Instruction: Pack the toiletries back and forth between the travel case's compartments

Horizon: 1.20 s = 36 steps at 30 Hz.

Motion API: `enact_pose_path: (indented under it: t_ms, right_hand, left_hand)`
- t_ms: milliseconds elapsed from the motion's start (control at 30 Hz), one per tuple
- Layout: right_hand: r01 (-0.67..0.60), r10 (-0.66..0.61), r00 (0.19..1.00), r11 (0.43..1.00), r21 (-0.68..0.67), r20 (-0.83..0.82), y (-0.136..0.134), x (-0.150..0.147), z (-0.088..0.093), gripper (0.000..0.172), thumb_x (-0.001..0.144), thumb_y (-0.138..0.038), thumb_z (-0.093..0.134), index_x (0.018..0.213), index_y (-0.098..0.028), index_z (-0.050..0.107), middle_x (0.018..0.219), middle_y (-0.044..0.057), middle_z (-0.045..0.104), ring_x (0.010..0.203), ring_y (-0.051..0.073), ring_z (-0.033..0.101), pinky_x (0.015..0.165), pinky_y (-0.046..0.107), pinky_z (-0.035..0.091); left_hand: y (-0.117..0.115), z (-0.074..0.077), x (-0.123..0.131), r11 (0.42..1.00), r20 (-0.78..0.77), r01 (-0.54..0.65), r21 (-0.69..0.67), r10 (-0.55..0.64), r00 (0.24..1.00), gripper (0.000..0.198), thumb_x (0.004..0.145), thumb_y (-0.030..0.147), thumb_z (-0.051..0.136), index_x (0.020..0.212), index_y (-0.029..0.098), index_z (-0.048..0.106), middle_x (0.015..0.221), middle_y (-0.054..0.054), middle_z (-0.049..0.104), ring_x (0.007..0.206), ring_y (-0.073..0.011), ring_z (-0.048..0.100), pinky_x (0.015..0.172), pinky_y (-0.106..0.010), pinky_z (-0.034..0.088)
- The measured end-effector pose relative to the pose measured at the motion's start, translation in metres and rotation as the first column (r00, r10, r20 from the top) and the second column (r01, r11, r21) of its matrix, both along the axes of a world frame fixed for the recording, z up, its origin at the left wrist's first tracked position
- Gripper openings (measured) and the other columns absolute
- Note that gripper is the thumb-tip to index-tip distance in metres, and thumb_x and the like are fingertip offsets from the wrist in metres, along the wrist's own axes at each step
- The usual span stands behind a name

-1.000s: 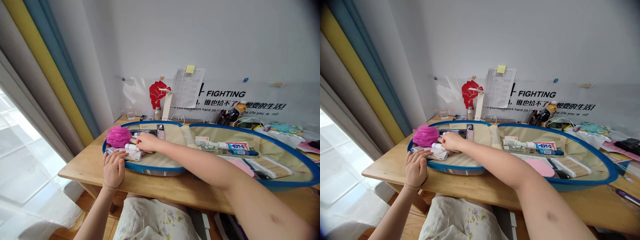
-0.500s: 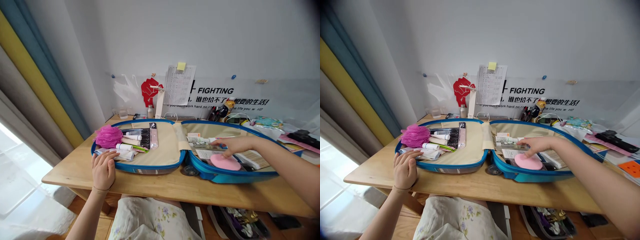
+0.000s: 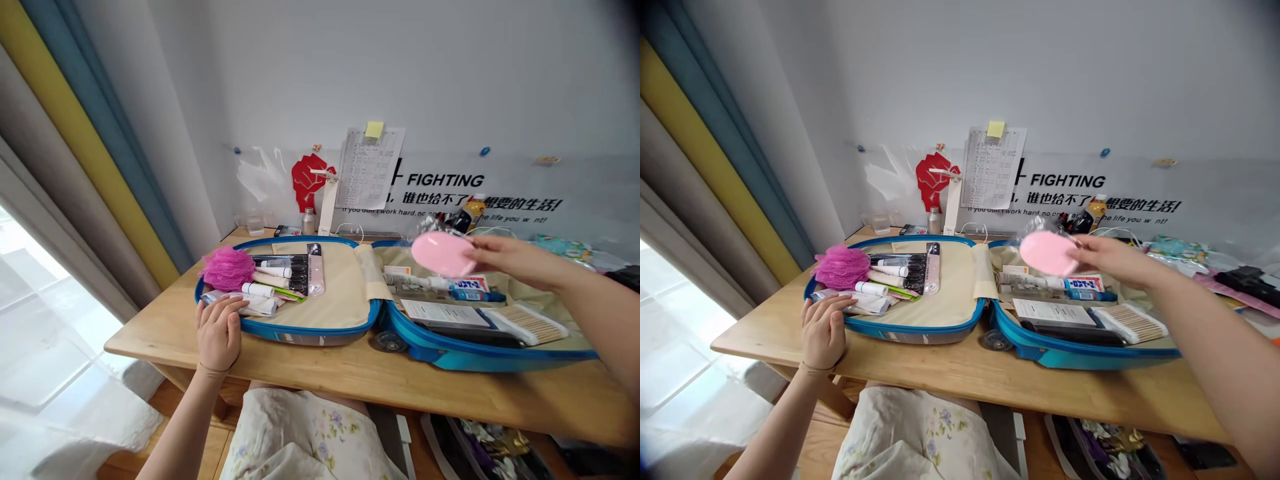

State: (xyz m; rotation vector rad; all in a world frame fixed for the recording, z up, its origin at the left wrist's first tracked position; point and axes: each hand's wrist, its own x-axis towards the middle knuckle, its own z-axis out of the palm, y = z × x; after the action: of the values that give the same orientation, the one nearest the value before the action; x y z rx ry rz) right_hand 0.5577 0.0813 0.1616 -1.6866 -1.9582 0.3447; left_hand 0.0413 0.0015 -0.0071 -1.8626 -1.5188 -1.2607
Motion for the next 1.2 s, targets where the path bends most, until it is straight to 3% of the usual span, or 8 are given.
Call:
enact_pose_path:
  t_ms: [133,233,333,500,600,733,967,1200]
  right_hand:
    - [-0.240,0.161,0.917,0.954,-0.182,-0.365,0.005,-0.100,0.024,0.053,0.090,-0.031,0.046,0.142,-0.019,0.049,0.131,0.019,0.061,0.089,0.014,0.066,0.074,0.027,0.051]
    - [-0.483,0.432,0.875,0.798,-0.360,-0.217,0.006,-0.177,0.007,0.052,0.094,-0.028,0.040,0.144,-0.014,0.044,0.122,0.016,0.066,0.088,0.014,0.066,0.075,0.025,0.053]
    - [-0.541,0.603,0.798,0.708,-0.454,-0.011,0.007,-0.226,-0.020,0.044,0.091,-0.027,0.048,0.133,-0.017,0.058,0.120,0.013,0.067,0.104,0.019,0.065,0.092,0.033,0.053]
    - [-0.644,0.759,0.631,0.628,-0.437,0.160,0.002,-0.254,-0.043,0.051,0.086,-0.045,0.060,0.131,-0.020,0.062,0.148,0.013,0.048,0.141,0.029,0.040,0.117,0.043,0.030]
    - [-0.700,0.845,0.490,0.527,-0.482,0.212,-0.002,-0.263,-0.045,0.064,0.091,-0.050,0.050,0.146,-0.017,0.047,0.151,0.014,0.045,0.137,0.027,0.044,0.113,0.039,0.035]
    - [-0.665,0.889,0.425,0.433,-0.609,0.168,-0.001,-0.269,-0.043,0.052,0.095,-0.048,0.044,0.140,-0.027,0.054,0.136,0.005,0.062,0.117,0.021,0.061,0.099,0.032,0.045]
    - [-0.617,0.792,0.511,0.608,-0.500,0.333,0.000,-0.279,-0.051,0.034,0.089,-0.045,0.053,0.106,-0.025,0.075,0.109,0.009,0.069,0.101,0.022,0.063,0.090,0.034,0.048]
    - [-0.529,0.662,0.606,0.750,-0.397,0.441,-0.010,-0.297,-0.065,0.038,0.091,-0.034,0.051,0.118,-0.013,0.068,0.120,0.018,0.063,0.112,0.034,0.059,0.096,0.044,0.046]
  left_hand:
    - [-0.001,0.001,0.001,1.000,0.008,-0.002,-0.009,0.002,1.000,0.043,0.100,0.029,0.029,0.100,0.022,0.071,0.106,-0.008,0.073,0.109,-0.0243,0.060,0.113,-0.045,0.022]
    - [-0.002,0.002,0.002,1.000,0.002,-0.001,-0.016,0.001,1.000,0.043,0.100,0.029,0.029,0.102,0.022,0.071,0.107,-0.008,0.073,0.110,-0.0241,0.060,0.113,-0.045,0.022]
    - [-0.002,0.001,0.002,1.000,-0.006,-0.001,-0.008,0.001,1.000,0.043,0.100,0.028,0.029,0.103,0.023,0.071,0.107,-0.007,0.073,0.109,-0.0234,0.060,0.113,-0.044,0.021]
    - [-0.002,0.001,0.002,1.000,-0.008,0.009,0.009,-0.009,1.000,0.042,0.101,0.028,0.029,0.103,0.023,0.071,0.106,-0.006,0.073,0.108,-0.0224,0.061,0.113,-0.043,0.020]
    - [-0.002,0.002,0.002,1.000,0.005,0.011,0.004,-0.011,1.000,0.043,0.101,0.030,0.029,0.103,0.023,0.071,0.106,-0.007,0.073,0.109,-0.0230,0.060,0.114,-0.043,0.021]
    - [-0.002,0.002,0.002,1.000,0.028,0.011,-0.019,-0.011,1.000,0.045,0.101,0.032,0.029,0.105,0.024,0.072,0.107,-0.007,0.073,0.109,-0.0235,0.060,0.114,-0.044,0.020]
    - [-0.002,0.001,0.003,1.000,0.027,0.003,-0.020,-0.002,1.000,0.044,0.101,0.032,0.029,0.106,0.025,0.072,0.107,-0.006,0.073,0.109,-0.0230,0.060,0.114,-0.043,0.020]
    - [-0.002,0.002,0.002,1.000,0.003,0.004,-0.007,-0.004,1.000,0.041,0.100,0.030,0.030,0.102,0.023,0.071,0.106,-0.007,0.073,0.108,-0.0235,0.060,0.113,-0.043,0.022]
